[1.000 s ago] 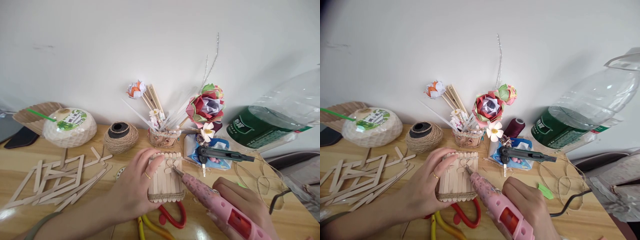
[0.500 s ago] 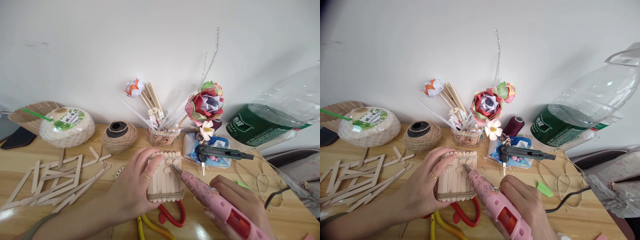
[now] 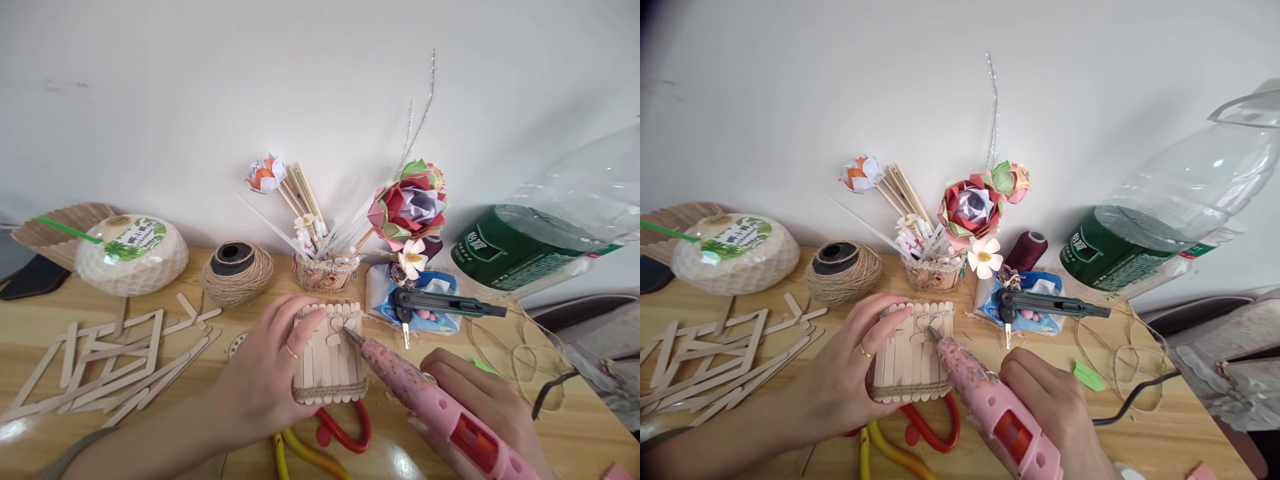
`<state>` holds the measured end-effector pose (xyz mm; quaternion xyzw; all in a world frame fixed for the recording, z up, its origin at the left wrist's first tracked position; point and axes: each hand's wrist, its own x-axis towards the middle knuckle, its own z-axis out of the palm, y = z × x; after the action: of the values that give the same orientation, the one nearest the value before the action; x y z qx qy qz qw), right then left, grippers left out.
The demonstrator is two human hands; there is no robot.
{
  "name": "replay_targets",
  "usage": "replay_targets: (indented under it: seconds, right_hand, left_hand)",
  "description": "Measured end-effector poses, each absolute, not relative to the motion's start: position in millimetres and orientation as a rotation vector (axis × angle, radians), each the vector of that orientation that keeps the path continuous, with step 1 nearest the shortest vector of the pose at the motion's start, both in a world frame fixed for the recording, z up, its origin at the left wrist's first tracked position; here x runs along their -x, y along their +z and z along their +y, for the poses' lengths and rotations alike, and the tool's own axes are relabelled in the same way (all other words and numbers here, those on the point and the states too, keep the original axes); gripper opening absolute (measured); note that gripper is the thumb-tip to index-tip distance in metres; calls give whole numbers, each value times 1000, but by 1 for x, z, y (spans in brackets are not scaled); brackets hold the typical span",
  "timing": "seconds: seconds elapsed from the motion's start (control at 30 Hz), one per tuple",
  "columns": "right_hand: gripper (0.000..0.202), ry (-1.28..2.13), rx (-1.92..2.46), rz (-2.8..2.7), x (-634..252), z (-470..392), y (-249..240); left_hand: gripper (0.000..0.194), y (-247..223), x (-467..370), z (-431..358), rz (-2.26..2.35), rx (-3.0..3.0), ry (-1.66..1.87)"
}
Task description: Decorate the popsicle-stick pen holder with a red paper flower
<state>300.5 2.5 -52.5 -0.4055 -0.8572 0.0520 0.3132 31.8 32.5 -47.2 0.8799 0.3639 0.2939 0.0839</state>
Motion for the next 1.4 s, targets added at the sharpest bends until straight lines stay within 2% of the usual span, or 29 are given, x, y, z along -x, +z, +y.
replay_targets:
  seconds: [1.1, 1.4]
  right_hand:
    - [7, 145, 1079, -2294, -301, 2, -47]
    - [14, 150, 1100, -2282, -306, 3, -52]
  left_hand:
    - [82, -46, -32, 34, 1091, -2626, 885]
    - [81, -46, -32, 33, 1101, -2625, 869]
